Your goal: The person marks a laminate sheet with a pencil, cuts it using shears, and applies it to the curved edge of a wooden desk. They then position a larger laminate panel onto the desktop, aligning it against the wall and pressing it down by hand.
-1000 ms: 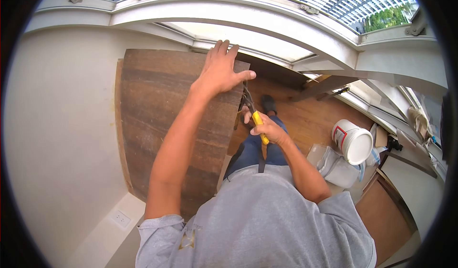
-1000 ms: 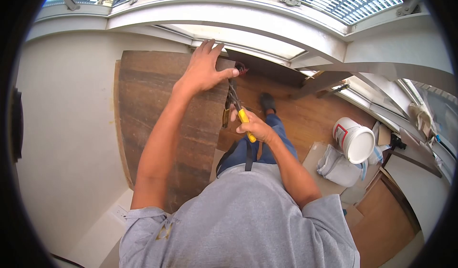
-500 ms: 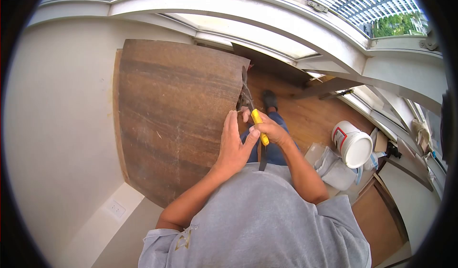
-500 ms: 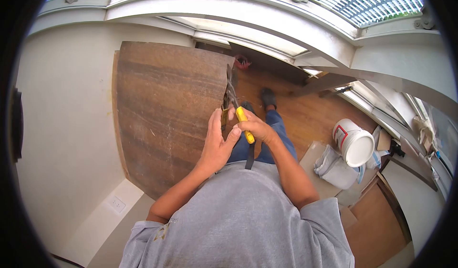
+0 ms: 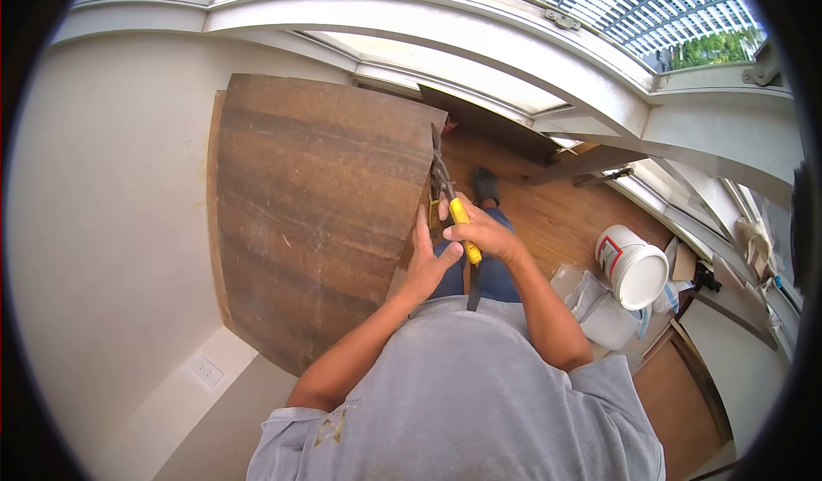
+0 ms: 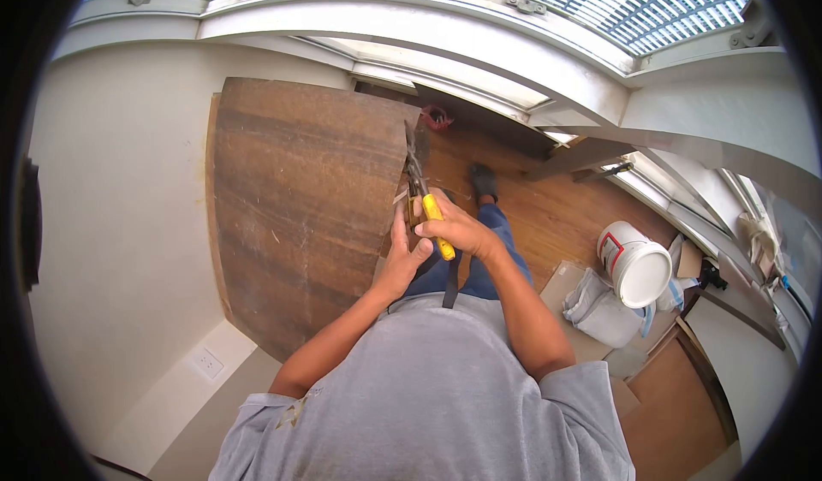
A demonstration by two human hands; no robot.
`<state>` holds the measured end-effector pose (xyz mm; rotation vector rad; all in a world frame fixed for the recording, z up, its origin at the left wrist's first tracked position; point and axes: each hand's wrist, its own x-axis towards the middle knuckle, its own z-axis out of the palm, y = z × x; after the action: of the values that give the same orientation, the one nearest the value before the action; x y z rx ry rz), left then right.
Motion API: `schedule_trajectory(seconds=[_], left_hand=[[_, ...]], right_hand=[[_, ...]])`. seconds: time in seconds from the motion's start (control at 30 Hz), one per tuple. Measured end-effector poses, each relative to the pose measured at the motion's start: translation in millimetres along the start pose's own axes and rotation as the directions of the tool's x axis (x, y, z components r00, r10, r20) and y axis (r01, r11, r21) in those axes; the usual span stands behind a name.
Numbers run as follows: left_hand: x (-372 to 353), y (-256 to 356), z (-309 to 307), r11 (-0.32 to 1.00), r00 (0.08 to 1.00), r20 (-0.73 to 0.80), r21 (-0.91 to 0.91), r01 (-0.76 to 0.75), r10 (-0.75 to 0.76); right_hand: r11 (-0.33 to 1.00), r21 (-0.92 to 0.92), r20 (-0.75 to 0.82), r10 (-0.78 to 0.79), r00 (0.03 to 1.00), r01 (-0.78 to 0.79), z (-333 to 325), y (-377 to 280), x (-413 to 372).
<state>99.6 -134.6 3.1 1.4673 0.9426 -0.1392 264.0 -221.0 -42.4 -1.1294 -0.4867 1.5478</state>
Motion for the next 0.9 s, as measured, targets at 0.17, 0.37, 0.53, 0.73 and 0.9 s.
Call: schedule_trajectory(seconds=[0.17, 0.37, 0.53, 0.73, 0.9], left_hand=[[11.4, -15.6, 10.0, 0.988, 0.992, -0.107, 0.144, -0.052, 0.068], [13.5, -4.1, 8.0, 0.990, 0.997, -0.040, -0.125, -0.070, 0.066], [1.0, 5.4, 13.5, 0.995, 0.998, -0.005, -0.078, -0.064, 0.064], [23.4, 146.8, -57.4, 0.685, 0.923, 0.051, 0.655, -0.318, 0.380], [197.6, 175.7, -110.8, 0.126, 0.657, 0.345, 0.819, -0.559, 0.670]], right_hand=[[0.958, 0.284, -0.063, -0.019, 0.998, 0.036, 15.0, -10.4, -4.6], [0.753, 0.651, -0.183, 0.034, 0.983, 0.095, 29.6, 0.5, -8.8], [0.901, 0.429, -0.109, 0.126, 0.986, -0.068, 23.8, 3.7, 3.4], [0.961, 0.271, -0.184, 0.116, 0.976, -0.063, 30.7, -9.3, 7.8], [0.969, 0.235, -0.237, 0.127, 0.963, -0.070, 38.6, -7.3, 6.7]])
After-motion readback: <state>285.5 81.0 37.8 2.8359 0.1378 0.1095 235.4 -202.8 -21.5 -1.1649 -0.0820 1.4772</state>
